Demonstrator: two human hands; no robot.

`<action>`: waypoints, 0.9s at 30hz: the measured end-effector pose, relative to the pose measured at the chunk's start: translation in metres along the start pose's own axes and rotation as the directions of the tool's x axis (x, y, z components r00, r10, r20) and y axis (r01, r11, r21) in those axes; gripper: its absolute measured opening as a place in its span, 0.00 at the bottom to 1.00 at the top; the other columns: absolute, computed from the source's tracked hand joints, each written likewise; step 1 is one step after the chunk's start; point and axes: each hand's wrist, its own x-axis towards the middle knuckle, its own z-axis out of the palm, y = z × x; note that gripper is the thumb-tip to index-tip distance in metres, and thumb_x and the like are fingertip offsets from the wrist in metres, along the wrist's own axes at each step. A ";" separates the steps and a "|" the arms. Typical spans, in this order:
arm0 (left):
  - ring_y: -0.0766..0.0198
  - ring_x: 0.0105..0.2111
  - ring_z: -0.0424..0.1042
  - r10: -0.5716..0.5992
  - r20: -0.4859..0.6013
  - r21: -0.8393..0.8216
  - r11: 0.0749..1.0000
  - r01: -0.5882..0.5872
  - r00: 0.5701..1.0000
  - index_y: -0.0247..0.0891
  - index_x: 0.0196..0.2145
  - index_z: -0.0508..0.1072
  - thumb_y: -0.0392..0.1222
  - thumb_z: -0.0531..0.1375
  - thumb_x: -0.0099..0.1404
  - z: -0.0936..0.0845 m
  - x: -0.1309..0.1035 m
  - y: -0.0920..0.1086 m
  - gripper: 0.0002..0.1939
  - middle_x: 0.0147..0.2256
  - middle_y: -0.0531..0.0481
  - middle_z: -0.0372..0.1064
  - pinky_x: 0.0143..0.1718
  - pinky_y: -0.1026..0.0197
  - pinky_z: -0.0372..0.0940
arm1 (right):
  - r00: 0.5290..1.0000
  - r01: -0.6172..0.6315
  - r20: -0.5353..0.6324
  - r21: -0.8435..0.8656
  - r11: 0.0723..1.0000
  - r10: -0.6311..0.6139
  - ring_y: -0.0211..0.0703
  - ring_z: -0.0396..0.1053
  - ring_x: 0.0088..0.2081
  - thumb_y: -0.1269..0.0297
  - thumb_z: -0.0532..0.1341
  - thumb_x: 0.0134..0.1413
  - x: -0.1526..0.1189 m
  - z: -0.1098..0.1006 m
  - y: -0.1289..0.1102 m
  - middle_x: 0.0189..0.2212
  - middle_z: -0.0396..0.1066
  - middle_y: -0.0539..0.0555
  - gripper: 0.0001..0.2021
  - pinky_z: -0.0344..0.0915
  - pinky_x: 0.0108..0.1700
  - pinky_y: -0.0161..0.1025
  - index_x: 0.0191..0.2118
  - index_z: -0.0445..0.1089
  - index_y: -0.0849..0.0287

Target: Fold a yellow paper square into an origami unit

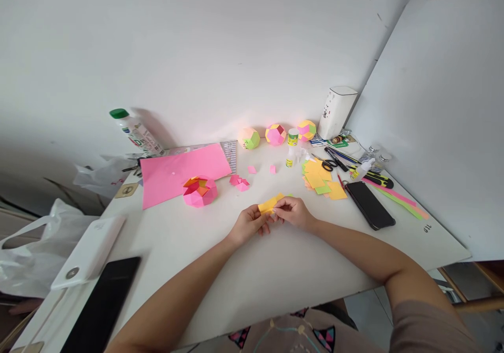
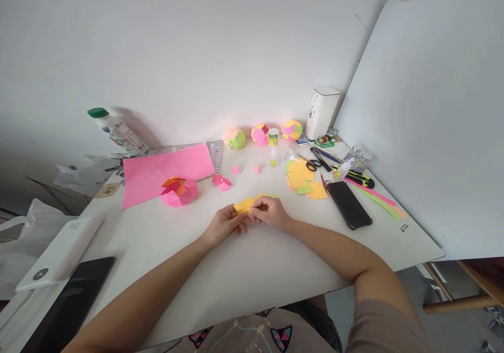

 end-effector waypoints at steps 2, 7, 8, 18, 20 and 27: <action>0.66 0.20 0.72 -0.007 0.003 0.001 1.000 0.007 1.000 0.34 0.37 0.67 0.54 0.64 0.56 0.000 0.000 0.000 0.21 0.32 0.44 0.76 0.19 0.65 0.63 | 1.000 0.001 0.001 0.000 1.000 -0.001 0.36 0.69 0.23 0.59 0.65 0.48 0.000 0.000 0.000 0.22 0.71 0.50 0.11 0.67 0.24 0.34 0.28 0.68 0.62; 0.67 0.20 0.72 -0.018 0.004 0.005 1.000 0.018 1.000 0.34 0.37 0.67 0.54 0.64 0.56 0.001 0.000 0.001 0.22 0.32 0.45 0.76 0.19 0.65 0.63 | 1.000 0.005 0.000 0.005 1.000 -0.005 0.36 0.70 0.24 0.60 0.65 0.48 0.000 0.000 0.002 0.22 0.71 0.50 0.09 0.67 0.23 0.34 0.28 0.69 0.61; 0.67 0.20 0.72 -0.018 0.003 0.006 1.000 0.018 1.000 0.34 0.37 0.67 0.54 0.64 0.56 0.001 0.000 0.001 0.22 0.31 0.45 0.76 0.19 0.65 0.63 | 1.000 0.007 0.001 0.004 1.000 -0.007 0.36 0.70 0.24 0.60 0.64 0.49 0.000 0.000 0.003 0.21 0.71 0.49 0.09 0.67 0.23 0.34 0.28 0.69 0.61; 0.67 0.19 0.72 -0.011 0.016 0.003 1.000 0.011 1.000 0.34 0.35 0.66 0.57 0.65 0.54 0.000 0.000 -0.001 0.23 0.32 0.45 0.76 0.19 0.65 0.62 | 1.000 -0.001 -0.001 -0.001 1.000 0.001 0.38 0.70 0.24 0.59 0.65 0.49 -0.001 0.000 0.003 0.22 0.71 0.50 0.10 0.67 0.23 0.35 0.28 0.68 0.61; 0.67 0.19 0.72 -0.009 0.022 -0.001 1.000 0.009 1.000 0.34 0.35 0.66 0.57 0.65 0.54 -0.001 0.000 -0.001 0.23 0.32 0.45 0.76 0.19 0.65 0.62 | 1.000 0.000 0.001 -0.005 1.000 0.000 0.37 0.70 0.24 0.60 0.64 0.49 -0.001 0.000 0.003 0.22 0.70 0.50 0.10 0.67 0.23 0.34 0.28 0.67 0.61; 0.67 0.19 0.72 0.014 0.050 -0.034 0.999 -0.013 0.999 0.34 0.37 0.66 0.56 0.64 0.56 -0.004 0.002 -0.003 0.22 0.33 0.45 0.76 0.19 0.65 0.62 | 0.999 -0.012 0.038 0.029 0.999 0.011 0.36 0.70 0.25 0.61 0.65 0.49 0.003 -0.003 0.007 0.27 0.69 0.47 0.13 0.67 0.25 0.35 0.37 0.62 0.58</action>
